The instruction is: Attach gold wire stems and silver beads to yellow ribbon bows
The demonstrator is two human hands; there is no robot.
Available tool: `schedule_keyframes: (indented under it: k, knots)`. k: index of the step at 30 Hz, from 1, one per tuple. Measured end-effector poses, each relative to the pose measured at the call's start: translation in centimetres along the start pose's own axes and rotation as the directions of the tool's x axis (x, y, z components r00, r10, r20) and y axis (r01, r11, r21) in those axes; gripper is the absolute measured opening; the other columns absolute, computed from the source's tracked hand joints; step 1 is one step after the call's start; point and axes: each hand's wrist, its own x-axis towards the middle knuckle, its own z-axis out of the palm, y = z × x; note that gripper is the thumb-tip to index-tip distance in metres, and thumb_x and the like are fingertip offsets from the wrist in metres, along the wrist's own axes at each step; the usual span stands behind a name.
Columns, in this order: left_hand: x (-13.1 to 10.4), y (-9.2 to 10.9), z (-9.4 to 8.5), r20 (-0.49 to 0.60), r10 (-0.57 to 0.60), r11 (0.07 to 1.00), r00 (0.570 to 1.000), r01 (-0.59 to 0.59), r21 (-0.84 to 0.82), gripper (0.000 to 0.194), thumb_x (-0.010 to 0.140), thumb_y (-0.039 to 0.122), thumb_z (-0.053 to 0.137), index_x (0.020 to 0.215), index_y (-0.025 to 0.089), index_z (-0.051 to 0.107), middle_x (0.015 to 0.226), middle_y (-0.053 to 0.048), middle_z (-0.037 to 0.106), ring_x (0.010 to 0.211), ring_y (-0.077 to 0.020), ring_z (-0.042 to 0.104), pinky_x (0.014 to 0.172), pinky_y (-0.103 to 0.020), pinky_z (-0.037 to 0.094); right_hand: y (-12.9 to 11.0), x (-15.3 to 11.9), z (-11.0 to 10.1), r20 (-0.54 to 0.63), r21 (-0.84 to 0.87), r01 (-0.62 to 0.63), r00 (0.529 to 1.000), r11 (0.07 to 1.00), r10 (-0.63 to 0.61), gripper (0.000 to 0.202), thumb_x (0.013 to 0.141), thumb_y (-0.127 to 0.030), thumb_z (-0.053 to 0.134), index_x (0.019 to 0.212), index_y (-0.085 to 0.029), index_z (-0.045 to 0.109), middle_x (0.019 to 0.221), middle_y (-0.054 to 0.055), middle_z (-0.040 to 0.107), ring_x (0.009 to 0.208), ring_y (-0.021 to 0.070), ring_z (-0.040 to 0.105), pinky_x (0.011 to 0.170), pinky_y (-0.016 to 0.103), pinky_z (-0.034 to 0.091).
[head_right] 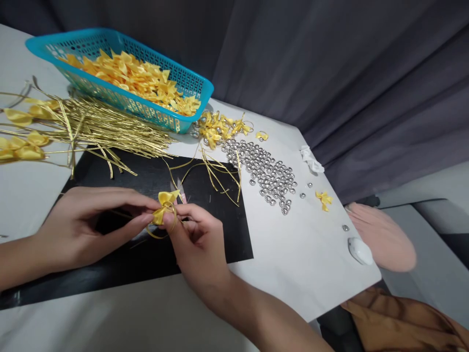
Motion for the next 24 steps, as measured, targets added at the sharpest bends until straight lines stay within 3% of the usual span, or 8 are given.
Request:
schedule_keyframes:
  k: [5, 9, 14, 18, 22, 24]
  knots:
    - [0.2, 0.0, 0.1, 0.014, -0.044, 0.999, 0.999, 0.044, -0.029, 0.006, 0.079, 0.017, 0.061, 0.079, 0.021, 0.065, 0.067, 0.004, 0.069, 0.053, -0.0086, 0.06, 0.053, -0.017, 0.05, 0.0, 0.0, 0.2, -0.014, 0.022, -0.092, 0.996, 0.996, 0.092, 0.025, 0.069, -0.037, 0.073, 0.073, -0.017, 0.058, 0.048, -0.007, 0.05, 0.032, 0.0024, 0.034, 0.03, 0.015, 0.026]
    - [0.2, 0.1, 0.1, 0.048, 0.05, 0.999, 0.998, -0.05, 0.008, 0.009, 0.079, 0.012, 0.062, 0.084, 0.02, 0.064, 0.072, 0.002, 0.068, 0.061, -0.0086, 0.062, 0.058, -0.016, 0.05, -0.1, 0.2, 0.3, -0.012, 0.072, -0.142, 0.99, 0.987, 0.144, 0.023, 0.07, -0.036, 0.069, 0.071, -0.016, 0.058, 0.056, -0.004, 0.06, 0.032, 0.0016, 0.037, 0.029, 0.014, 0.026]
    - [0.1, 0.0, -0.1, 0.04, 0.111, 0.993, 0.993, -0.113, 0.035, 0.012, 0.081, 0.008, 0.06, 0.087, 0.016, 0.065, 0.081, -0.002, 0.071, 0.073, -0.0096, 0.066, 0.068, -0.015, 0.05, -0.1, 0.2, 0.0, 0.015, 0.103, -0.17, 0.985, 0.98, 0.17, 0.022, 0.071, -0.035, 0.068, 0.077, -0.016, 0.061, 0.056, -0.005, 0.058, 0.031, 0.001, 0.035, 0.029, 0.014, 0.028]
    - [0.3, -0.1, -0.2, 0.003, 0.052, 0.996, 0.999, -0.052, 0.078, 0.011, 0.082, 0.01, 0.058, 0.083, 0.017, 0.067, 0.082, -0.002, 0.074, 0.074, -0.0103, 0.068, 0.071, -0.016, 0.05, -0.3, 0.1, -0.6, -0.051, 0.094, -0.056, 0.997, 0.994, 0.061, 0.027, 0.08, -0.043, 0.058, 0.085, -0.017, 0.066, 0.042, -0.01, 0.042, 0.034, 0.0031, 0.036, 0.037, 0.017, 0.035]
    - [0.1, -0.1, -0.3, 0.009, 0.031, 0.995, 0.999, -0.032, 0.093, 0.01, 0.082, 0.013, 0.059, 0.085, 0.019, 0.067, 0.082, -0.001, 0.076, 0.073, -0.0112, 0.069, 0.069, -0.016, 0.052, -0.9, 0.3, -0.6, -0.098, -0.02, -0.004, 0.995, 1.0, 0.002, 0.03, 0.067, -0.039, 0.073, 0.085, -0.016, 0.065, 0.057, -0.004, 0.056, 0.036, 0.0017, 0.034, 0.033, 0.017, 0.028]
    - [0.0, -0.1, -0.3, 0.013, 0.042, 0.995, 0.999, -0.043, 0.086, 0.011, 0.082, 0.013, 0.059, 0.085, 0.019, 0.067, 0.084, -0.001, 0.076, 0.075, -0.011, 0.07, 0.072, -0.016, 0.052, -1.1, 0.5, -0.4, -0.089, -0.061, -0.025, 0.996, 0.998, 0.02, 0.026, 0.067, -0.034, 0.073, 0.081, -0.014, 0.065, 0.058, -0.003, 0.057, 0.035, 0.0012, 0.033, 0.032, 0.017, 0.026]
